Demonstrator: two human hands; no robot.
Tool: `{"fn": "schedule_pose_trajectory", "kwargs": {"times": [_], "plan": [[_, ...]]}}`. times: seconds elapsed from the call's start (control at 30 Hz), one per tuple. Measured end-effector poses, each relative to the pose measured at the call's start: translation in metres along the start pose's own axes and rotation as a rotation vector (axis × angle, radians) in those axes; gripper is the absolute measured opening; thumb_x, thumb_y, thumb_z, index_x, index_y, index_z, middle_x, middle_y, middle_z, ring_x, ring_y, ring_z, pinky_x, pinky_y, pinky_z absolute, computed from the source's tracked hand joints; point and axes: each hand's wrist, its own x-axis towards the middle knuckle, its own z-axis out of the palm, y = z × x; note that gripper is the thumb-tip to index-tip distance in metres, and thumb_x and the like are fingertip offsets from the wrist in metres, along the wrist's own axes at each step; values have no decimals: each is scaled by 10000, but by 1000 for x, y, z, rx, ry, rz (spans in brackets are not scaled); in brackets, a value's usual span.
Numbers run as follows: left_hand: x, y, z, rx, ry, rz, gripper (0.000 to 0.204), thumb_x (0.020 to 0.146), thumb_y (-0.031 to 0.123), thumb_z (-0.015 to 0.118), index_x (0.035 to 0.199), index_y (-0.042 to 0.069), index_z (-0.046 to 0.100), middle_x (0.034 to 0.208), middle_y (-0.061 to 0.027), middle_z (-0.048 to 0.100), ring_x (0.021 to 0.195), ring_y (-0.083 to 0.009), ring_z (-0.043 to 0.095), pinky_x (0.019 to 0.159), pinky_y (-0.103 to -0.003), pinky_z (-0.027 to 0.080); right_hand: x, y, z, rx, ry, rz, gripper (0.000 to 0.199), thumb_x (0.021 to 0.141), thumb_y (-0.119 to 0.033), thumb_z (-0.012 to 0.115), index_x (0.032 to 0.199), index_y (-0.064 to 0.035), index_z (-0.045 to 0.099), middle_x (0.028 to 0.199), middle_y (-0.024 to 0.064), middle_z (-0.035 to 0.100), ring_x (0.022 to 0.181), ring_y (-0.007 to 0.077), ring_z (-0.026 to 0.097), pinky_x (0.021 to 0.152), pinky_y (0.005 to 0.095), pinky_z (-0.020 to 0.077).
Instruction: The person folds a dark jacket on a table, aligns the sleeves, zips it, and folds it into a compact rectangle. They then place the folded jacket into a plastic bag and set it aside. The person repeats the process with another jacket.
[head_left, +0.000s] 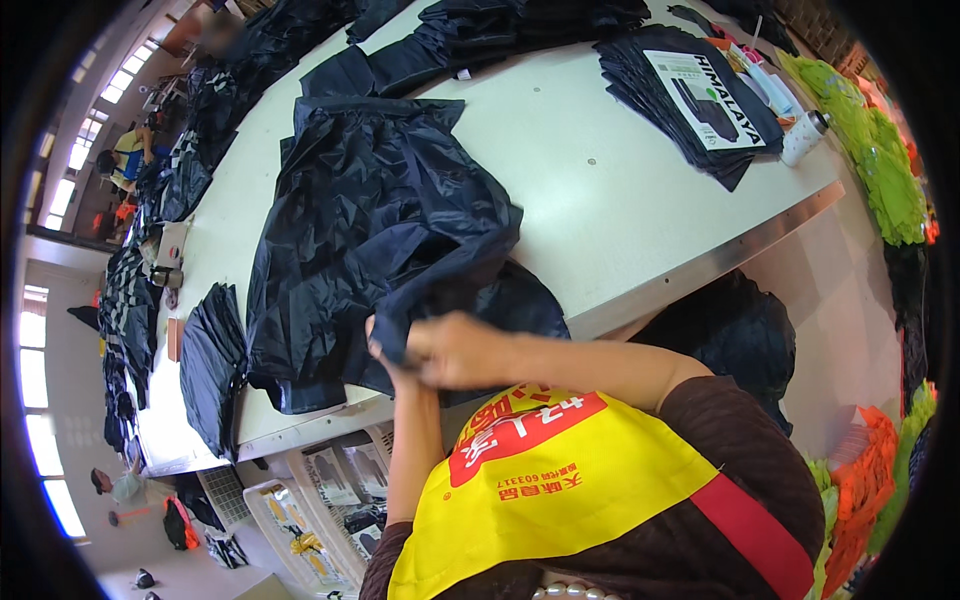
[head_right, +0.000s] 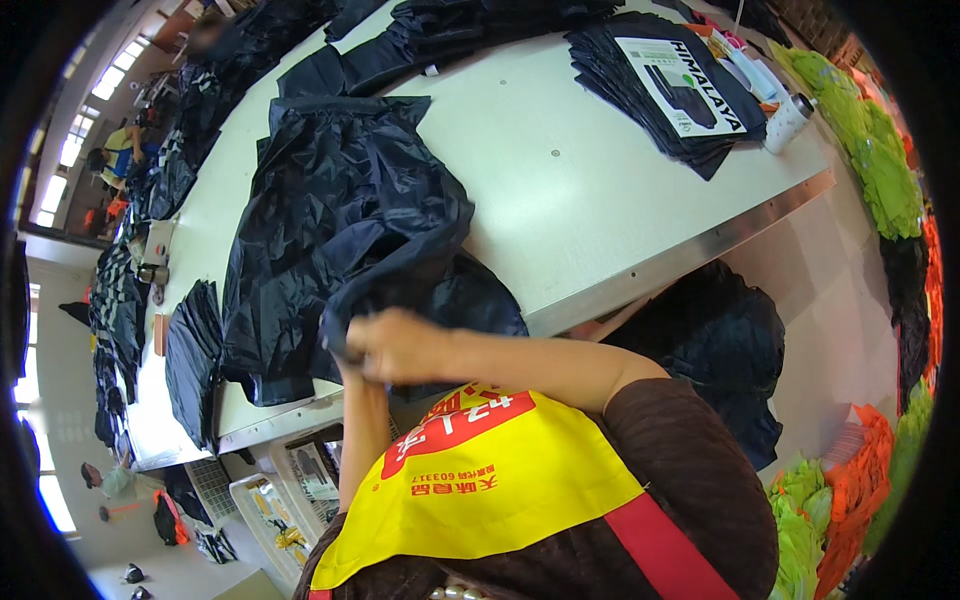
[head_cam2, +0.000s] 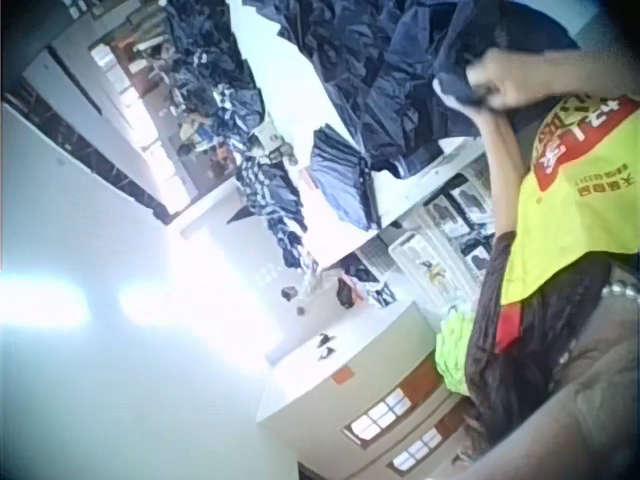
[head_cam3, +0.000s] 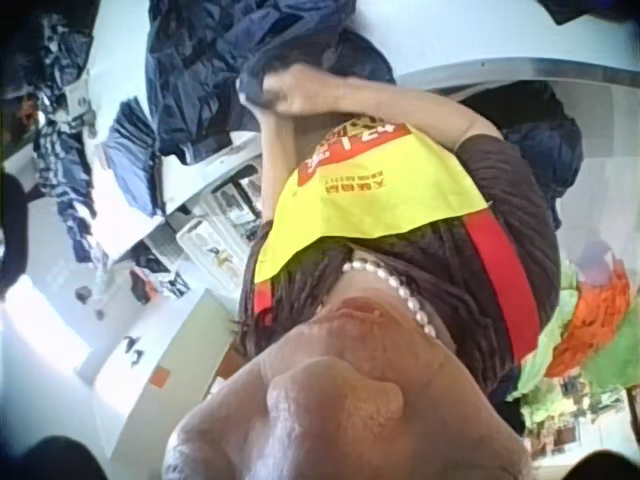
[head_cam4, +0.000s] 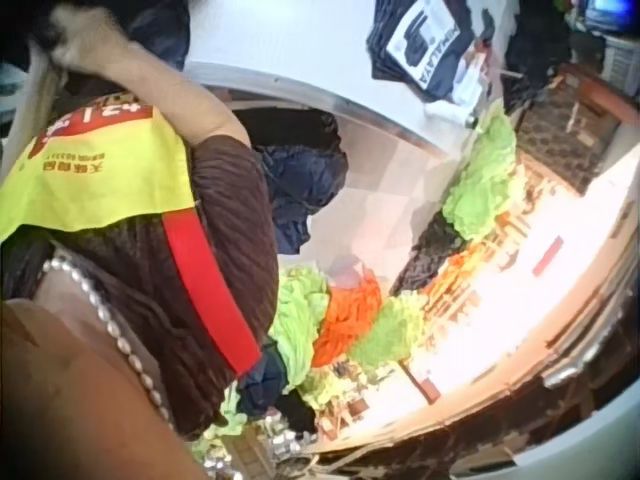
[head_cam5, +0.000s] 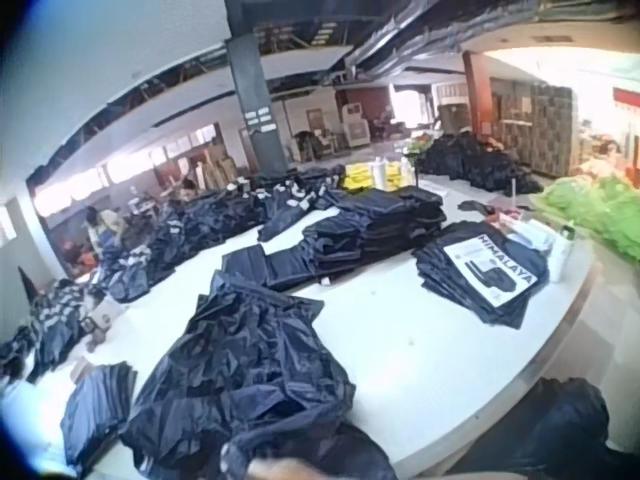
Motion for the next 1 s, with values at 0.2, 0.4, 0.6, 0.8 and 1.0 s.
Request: {"fn": "schedule_pose_trajectory", "kwargs": {"times": [0.2,0.4,0.6,0.8,1.0], "plan": [[-54,58,53,-145,-501,-354,211,748,-20,675,894,67,550,772,13,569,651,-62,521,583,-216,434,-8,71,-64,-543,596,74,144,728,-57,661,731,-55,518,683,145,548,614,330,573,506,368,453],[-22,36,-4,711,-185,567,161,620,-126,474,648,31,452,589,-109,465,527,-229,512,492,-319,414,-53,29,-84,-420,433,307,179,667,-102,689,732,-79,524,669,91,533,599,320,560,550,353,463],[-62,66,-16,1279,-1192,28,84,698,47,606,766,65,560,840,-154,623,808,-335,617,675,-410,487,-94,56,-188,-265,-291,701,472,675,-312,753,1035,-46,603,813,115,605,741,209,594,659,344,470],[-66,-7,-244,2149,-1237,-544,215,819,222,563,926,97,701,985,-101,685,910,-264,669,755,-387,535,-158,162,-330,-868,397,1006,684,755,-210,686,1333,-9,379,1181,232,532,1057,351,544,915,411,437],[-12,40,-326,2211,-557,-1014,406,819,285,590,1179,104,547,1141,-111,613,990,-276,602,850,-408,477,-145,171,-333,-1201,338,876,684,755,-156,669,1336,28,359,1350,266,390,1288,369,337,1072,417,273]]}}
